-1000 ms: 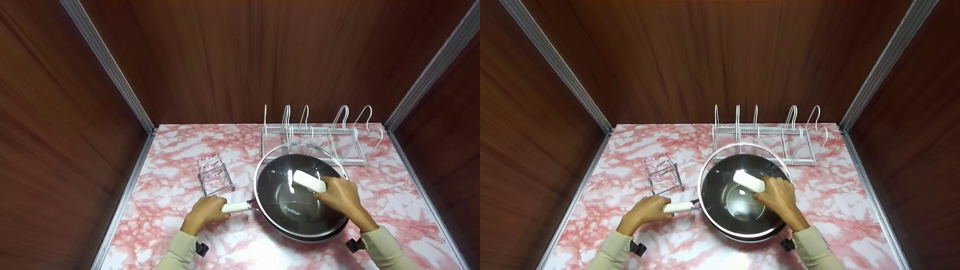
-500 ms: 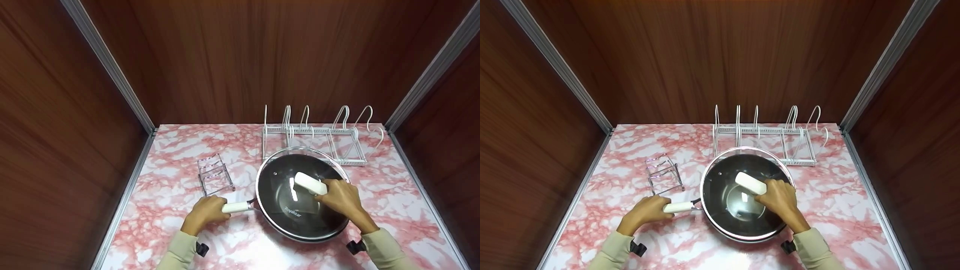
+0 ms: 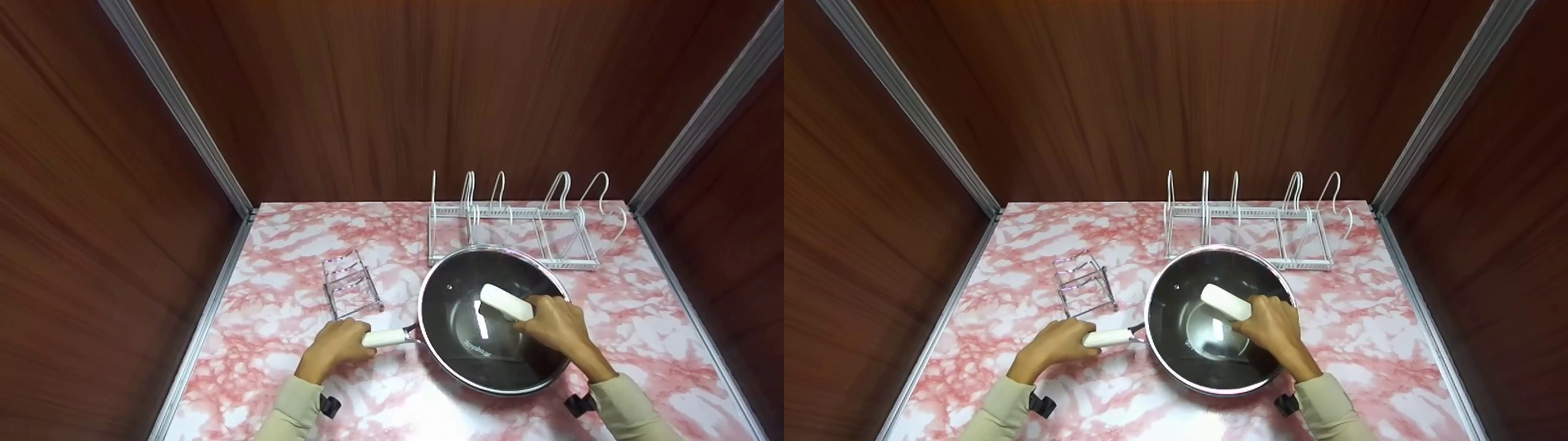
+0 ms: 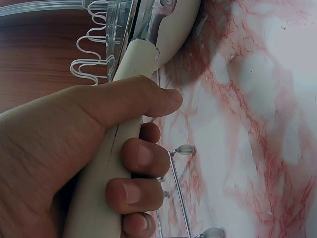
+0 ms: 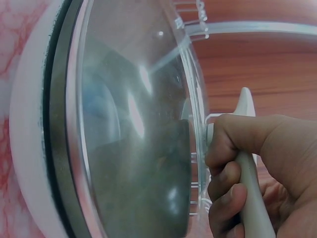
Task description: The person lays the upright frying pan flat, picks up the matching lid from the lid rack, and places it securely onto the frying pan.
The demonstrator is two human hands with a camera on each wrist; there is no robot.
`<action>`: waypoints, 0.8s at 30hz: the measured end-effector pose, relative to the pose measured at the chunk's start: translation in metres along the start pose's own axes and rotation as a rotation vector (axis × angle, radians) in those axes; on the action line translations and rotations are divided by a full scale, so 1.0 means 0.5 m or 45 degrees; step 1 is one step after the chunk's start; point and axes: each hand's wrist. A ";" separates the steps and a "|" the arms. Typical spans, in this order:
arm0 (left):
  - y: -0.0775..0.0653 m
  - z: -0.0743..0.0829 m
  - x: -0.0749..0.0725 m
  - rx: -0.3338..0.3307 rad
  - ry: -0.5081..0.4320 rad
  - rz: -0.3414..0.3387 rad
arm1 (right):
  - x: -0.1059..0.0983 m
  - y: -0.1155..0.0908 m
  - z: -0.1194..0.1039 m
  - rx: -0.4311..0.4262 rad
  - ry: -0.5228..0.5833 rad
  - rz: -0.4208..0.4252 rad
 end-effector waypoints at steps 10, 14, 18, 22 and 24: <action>-0.001 -0.001 -0.001 -0.001 0.010 -0.001 | 0.005 -0.002 0.004 0.014 0.002 -0.041; 0.000 0.001 0.000 -0.006 0.005 0.002 | 0.007 -0.003 0.006 0.023 0.011 -0.056; 0.001 0.002 -0.001 -0.010 -0.008 0.001 | 0.008 -0.004 0.009 0.028 0.015 -0.068; 0.001 0.003 -0.003 -0.016 -0.007 -0.006 | 0.009 -0.004 0.009 0.026 0.018 -0.070; 0.000 0.003 -0.004 -0.015 -0.005 -0.008 | 0.009 -0.004 0.009 0.023 0.019 -0.068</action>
Point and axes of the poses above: each hand's wrist, its own y-axis towards the middle knuckle, its own x-axis out of the palm, z = x × y, and after that the axes turned 9 degrees about x, right-handed
